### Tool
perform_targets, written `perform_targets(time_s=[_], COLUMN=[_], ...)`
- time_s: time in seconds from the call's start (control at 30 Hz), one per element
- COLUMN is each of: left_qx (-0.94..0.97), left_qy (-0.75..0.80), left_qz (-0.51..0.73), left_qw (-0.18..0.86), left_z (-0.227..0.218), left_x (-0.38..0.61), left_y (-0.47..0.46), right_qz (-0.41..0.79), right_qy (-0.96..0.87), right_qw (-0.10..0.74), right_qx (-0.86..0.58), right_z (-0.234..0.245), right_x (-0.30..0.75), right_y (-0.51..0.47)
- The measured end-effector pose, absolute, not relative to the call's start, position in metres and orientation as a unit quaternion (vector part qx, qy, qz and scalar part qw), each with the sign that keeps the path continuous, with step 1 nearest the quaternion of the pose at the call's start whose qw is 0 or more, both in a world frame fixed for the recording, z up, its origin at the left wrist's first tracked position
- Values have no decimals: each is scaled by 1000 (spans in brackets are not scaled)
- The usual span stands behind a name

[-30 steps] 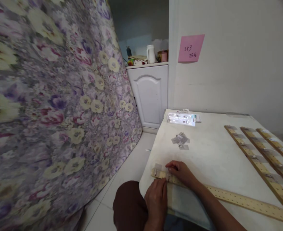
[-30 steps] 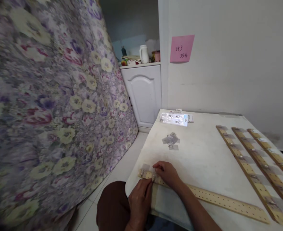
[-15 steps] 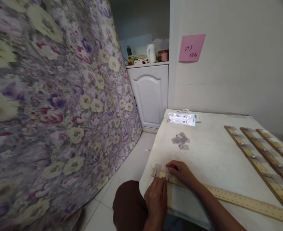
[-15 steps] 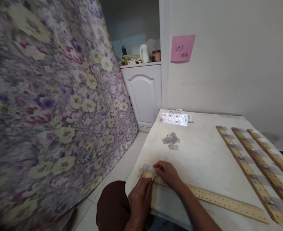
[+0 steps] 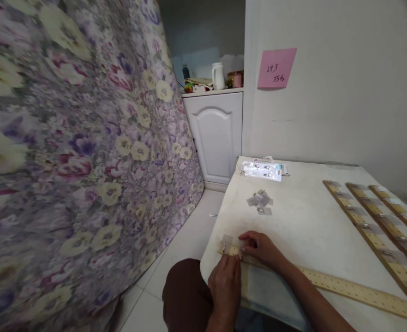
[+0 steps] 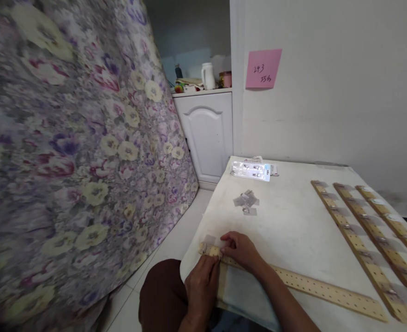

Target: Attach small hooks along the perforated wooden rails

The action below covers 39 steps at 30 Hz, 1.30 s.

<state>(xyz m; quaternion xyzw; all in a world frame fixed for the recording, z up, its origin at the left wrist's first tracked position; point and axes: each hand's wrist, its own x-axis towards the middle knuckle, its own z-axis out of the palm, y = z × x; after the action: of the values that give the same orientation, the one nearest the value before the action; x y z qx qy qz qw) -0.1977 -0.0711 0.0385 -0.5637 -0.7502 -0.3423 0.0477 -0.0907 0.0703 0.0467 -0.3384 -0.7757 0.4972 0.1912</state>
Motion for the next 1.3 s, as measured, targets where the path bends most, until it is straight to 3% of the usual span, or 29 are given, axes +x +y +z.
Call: perform_targets(time_s=[0.7, 1.3], left_qx=[-575, -562], left_qy=[-748, -725], left_qz=[-322, -394], left_qw=[73, 54], left_z=[42, 37], left_x=[-198, -200], left_y=[-71, -72], right_qz=[529, 525], right_qy=[-743, -749], right_qw=[178, 235], right_qx=[-369, -328], right_z=[43, 47], right_x=[-99, -91], right_y=[73, 74])
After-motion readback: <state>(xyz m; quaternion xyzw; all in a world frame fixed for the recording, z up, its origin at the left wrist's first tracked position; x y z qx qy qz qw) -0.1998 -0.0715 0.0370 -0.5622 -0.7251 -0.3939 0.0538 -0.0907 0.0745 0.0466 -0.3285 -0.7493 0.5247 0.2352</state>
